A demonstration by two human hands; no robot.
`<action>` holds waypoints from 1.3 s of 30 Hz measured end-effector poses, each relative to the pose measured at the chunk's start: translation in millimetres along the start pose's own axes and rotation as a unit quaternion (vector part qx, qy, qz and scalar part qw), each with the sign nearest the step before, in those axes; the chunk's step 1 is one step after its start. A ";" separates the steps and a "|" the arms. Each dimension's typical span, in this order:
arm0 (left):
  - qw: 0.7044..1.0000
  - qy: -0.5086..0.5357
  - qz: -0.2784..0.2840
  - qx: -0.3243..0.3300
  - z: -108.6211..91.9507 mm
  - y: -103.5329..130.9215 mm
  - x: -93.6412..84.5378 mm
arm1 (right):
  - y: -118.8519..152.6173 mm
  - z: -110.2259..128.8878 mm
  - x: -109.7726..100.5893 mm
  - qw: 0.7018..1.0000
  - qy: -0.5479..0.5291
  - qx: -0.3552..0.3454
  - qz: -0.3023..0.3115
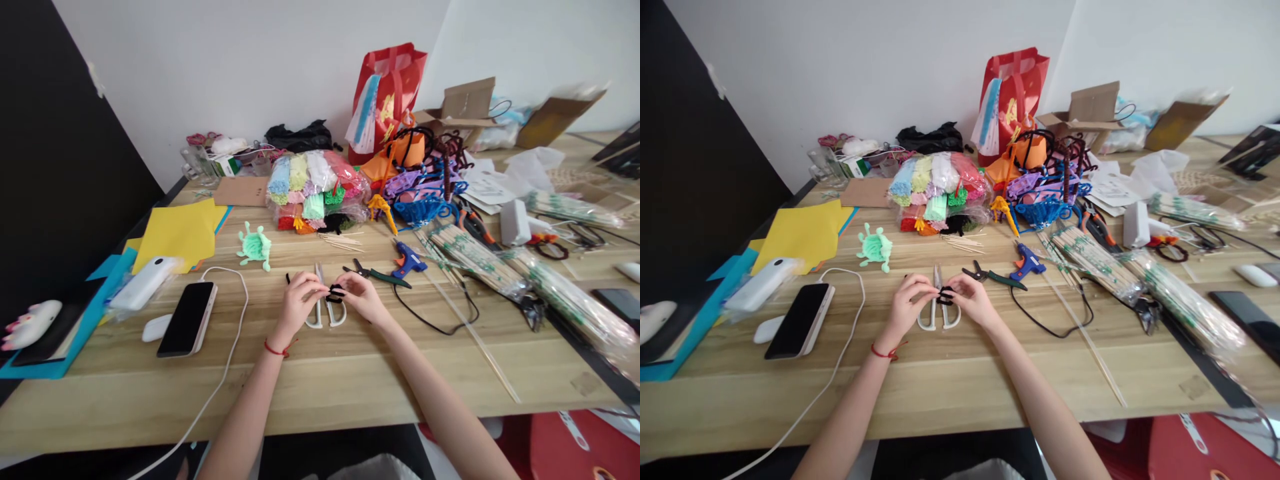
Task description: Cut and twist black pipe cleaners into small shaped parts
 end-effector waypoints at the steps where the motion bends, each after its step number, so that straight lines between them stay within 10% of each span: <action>1: 1.000 0.006 0.006 -0.004 -0.2 -0.2 -0.1 | -0.1 0.4 0.0 1.000 0.002 0.004 0.006; 31: 0.992 0.048 0.082 -0.085 3.8 -2.9 -1.2 | 1.2 10.0 -2.4 0.995 -0.018 0.082 0.054; 39: 0.997 0.002 0.061 -0.056 1.3 -0.9 2.3 | 1.0 3.4 -1.0 0.996 0.092 -0.017 -0.013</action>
Point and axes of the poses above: each hand's wrist, its own y-axis away from the middle knuckle, its own x-axis out of the palm, z = x × y, the point moved 2 cm from there along -y, towards the middle knuckle, and after that the axes turned 10 degrees about -z, right-handed, at the moved point
